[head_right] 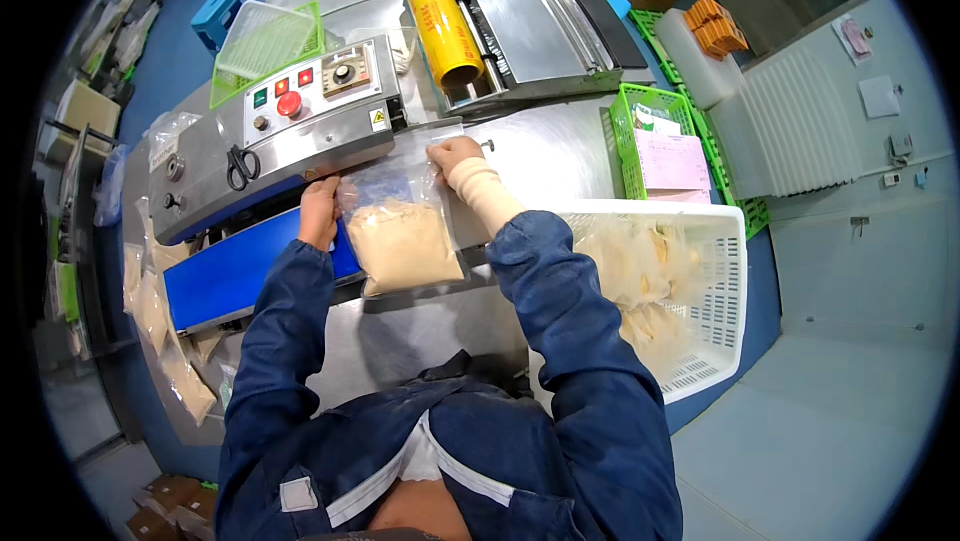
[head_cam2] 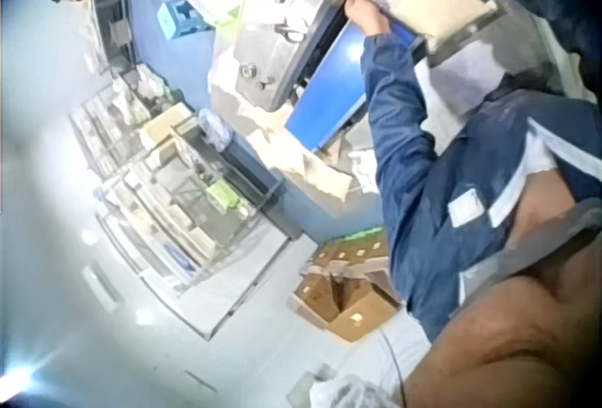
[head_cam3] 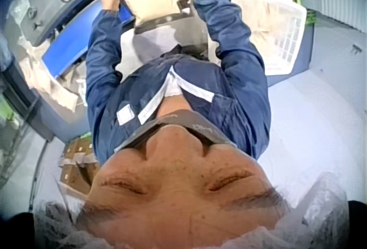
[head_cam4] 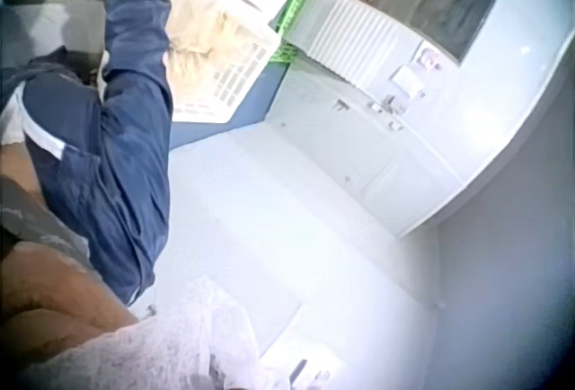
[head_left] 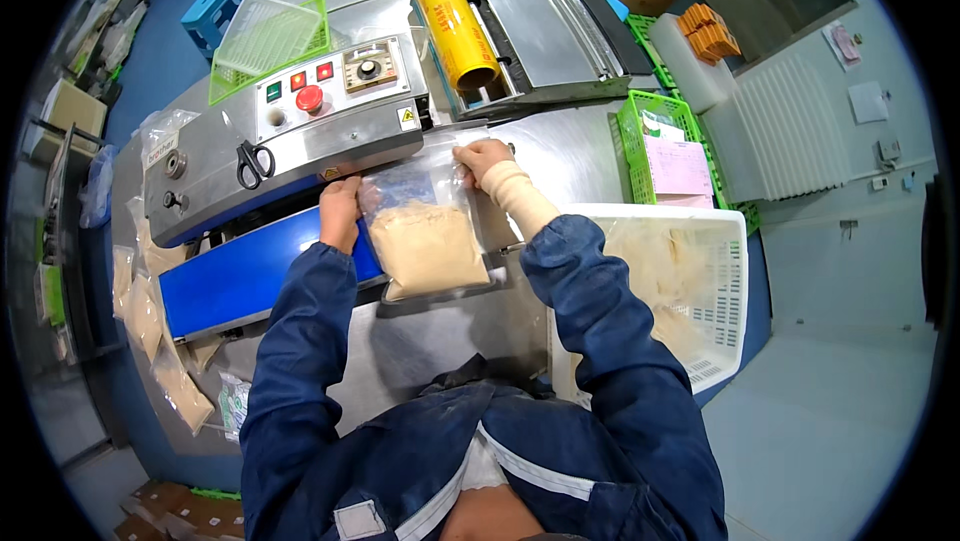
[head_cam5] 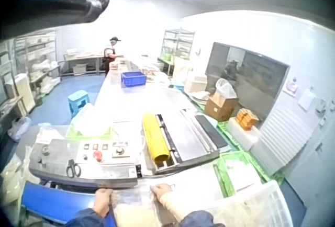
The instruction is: The person places a beige powder-filled bag into a clear plastic sleeve, seals it using a heat-sealing machine, and trims the excess plastic with scissors. They repeat this process for multiple bags, stacking the finished packages on the table.
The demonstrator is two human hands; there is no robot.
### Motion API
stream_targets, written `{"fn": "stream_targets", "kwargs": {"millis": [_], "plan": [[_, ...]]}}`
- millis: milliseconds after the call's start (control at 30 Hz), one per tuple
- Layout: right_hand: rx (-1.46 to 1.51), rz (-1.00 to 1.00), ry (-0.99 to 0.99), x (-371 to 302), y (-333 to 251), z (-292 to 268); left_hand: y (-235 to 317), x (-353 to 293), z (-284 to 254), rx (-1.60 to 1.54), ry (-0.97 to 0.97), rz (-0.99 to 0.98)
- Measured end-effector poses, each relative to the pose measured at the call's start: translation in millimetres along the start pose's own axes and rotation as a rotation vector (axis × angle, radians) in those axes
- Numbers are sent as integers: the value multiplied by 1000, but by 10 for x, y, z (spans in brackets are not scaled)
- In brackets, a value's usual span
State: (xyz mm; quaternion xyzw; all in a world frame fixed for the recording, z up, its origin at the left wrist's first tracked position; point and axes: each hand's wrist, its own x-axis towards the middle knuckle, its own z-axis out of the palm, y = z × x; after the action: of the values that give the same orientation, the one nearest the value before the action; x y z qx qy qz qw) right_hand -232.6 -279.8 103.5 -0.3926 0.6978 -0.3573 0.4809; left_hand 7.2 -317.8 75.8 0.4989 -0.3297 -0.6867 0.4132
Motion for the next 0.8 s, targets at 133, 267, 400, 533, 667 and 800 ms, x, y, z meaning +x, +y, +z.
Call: {"fn": "stream_targets", "kwargs": {"millis": [133,267,400,533,667,800], "plan": [[-16,84,-43,34,-86,156,-2,32,-230,67,47,26],[-32,73,-76,48,-105,311,53,-22,-313,59,115,72],[-54,68,-123,28,-190,472,145,-139,-419,74,187,75],[-107,25,-133,-19,-257,498,33,-158,-748,30,191,166],[-103,-229,-103,-570,-457,60,112,-655,-942,158,367,386],[-178,-295,173,-1628,-532,-1061,236,-1261,-985,218,435,528]]}}
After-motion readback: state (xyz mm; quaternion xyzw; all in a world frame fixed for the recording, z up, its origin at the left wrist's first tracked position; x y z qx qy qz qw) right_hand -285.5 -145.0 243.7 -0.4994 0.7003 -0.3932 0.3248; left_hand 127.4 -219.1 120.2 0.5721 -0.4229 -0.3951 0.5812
